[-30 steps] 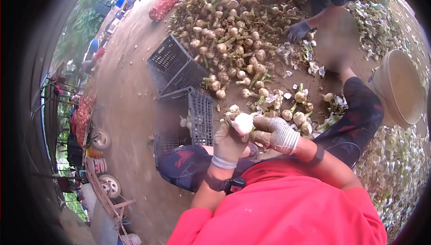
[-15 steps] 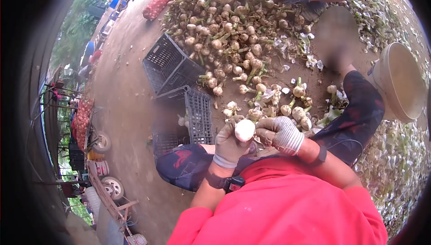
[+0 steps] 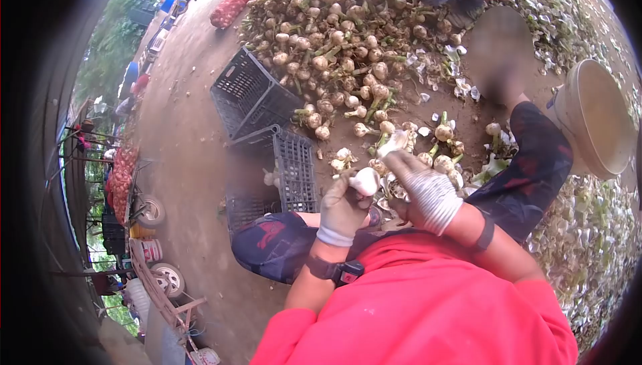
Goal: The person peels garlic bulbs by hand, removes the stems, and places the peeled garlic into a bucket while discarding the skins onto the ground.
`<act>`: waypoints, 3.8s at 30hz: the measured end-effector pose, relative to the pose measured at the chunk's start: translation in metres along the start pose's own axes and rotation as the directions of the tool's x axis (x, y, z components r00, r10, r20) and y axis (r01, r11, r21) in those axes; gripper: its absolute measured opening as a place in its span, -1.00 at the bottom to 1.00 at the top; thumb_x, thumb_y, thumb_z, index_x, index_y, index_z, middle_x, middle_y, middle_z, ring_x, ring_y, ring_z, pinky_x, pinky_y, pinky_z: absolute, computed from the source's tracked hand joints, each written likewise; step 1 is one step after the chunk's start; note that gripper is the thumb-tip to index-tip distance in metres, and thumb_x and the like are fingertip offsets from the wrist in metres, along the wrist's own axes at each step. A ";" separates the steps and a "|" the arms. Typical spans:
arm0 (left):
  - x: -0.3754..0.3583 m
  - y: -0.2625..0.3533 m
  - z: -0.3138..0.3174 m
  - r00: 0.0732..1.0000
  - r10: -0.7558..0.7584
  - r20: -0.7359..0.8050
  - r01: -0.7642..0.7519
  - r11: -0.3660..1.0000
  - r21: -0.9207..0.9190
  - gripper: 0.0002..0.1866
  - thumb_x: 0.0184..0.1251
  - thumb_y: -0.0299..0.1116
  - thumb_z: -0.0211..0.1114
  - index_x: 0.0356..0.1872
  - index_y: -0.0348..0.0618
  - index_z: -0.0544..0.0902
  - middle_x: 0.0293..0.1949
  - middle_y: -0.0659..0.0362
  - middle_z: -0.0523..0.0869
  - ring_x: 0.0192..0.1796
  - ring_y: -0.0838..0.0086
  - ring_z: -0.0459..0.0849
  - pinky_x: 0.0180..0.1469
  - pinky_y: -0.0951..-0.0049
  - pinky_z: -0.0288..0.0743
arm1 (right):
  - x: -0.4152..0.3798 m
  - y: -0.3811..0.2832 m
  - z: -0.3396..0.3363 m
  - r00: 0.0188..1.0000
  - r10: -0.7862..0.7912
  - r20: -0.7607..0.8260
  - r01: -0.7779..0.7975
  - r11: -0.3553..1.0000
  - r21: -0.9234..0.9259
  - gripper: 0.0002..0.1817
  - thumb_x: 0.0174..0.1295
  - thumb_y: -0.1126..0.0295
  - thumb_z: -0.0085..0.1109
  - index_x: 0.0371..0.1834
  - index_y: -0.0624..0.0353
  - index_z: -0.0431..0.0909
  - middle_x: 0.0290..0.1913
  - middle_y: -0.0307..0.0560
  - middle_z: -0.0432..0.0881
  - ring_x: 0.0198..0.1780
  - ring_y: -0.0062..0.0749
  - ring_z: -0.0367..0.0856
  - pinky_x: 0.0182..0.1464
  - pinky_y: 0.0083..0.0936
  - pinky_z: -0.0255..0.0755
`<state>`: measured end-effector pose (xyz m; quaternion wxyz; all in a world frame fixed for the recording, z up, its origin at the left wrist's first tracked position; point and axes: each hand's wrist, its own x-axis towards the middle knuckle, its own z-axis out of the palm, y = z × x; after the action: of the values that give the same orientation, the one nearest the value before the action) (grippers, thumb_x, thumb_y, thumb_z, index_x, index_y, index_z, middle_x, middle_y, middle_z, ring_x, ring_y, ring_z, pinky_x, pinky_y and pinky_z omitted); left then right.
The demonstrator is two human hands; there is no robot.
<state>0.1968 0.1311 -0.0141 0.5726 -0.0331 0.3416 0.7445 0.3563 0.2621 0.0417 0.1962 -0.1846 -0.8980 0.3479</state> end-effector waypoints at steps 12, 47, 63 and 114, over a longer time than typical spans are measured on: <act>0.091 -0.011 0.017 0.991 0.041 0.129 -0.129 0.563 0.816 -0.72 0.33 -0.48 0.17 0.05 -0.22 0.50 -0.21 0.27 0.61 -0.22 0.65 0.55 -0.23 0.66 0.46 | -0.077 0.102 -0.221 0.800 0.038 -0.599 -0.522 0.536 -0.663 -0.36 0.24 0.34 0.17 0.39 0.10 0.19 0.14 0.00 0.52 0.04 -0.31 0.56 0.03 -0.46 0.48; 0.101 0.019 -0.022 0.996 -0.052 -0.078 0.091 0.334 0.938 -0.43 0.01 -0.46 0.42 0.09 -0.32 0.42 -0.19 0.12 0.64 -0.16 0.51 0.58 -0.09 0.53 0.49 | 0.056 0.099 0.090 0.703 0.530 0.474 -0.646 0.197 0.738 -0.62 0.23 0.29 0.24 0.03 0.29 0.54 -0.31 -0.22 0.67 -0.36 -0.65 0.56 -0.33 -0.69 0.47; 0.009 -0.003 0.066 0.581 0.204 0.788 -0.602 -0.544 0.585 -0.19 -0.24 -0.01 0.60 -0.02 -0.33 0.43 -0.17 -0.08 0.56 -0.27 0.13 0.64 -0.39 0.31 0.58 | -0.009 0.030 0.006 0.754 0.550 0.358 -0.539 0.207 0.816 -0.74 0.34 0.27 0.09 -0.27 0.29 0.60 -0.51 -0.26 0.56 -0.57 -0.66 0.42 -0.56 -0.68 0.27; -0.005 0.021 0.074 0.737 0.136 0.662 -0.599 -0.322 0.733 -0.72 -0.04 -0.63 0.26 -0.24 -0.16 0.52 -0.26 0.03 0.52 -0.19 0.12 0.55 -0.19 0.25 0.47 | 0.020 0.020 0.009 0.940 0.269 0.210 -0.302 0.943 0.142 -0.87 0.16 0.36 0.09 -0.39 0.19 0.53 -0.53 0.08 0.59 -0.46 -0.01 0.60 -0.40 -0.21 0.46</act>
<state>0.2054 0.1653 0.0538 0.1554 0.6352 0.6674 0.3563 0.3389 0.2800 0.0258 0.0732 -0.2622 -0.8425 0.4648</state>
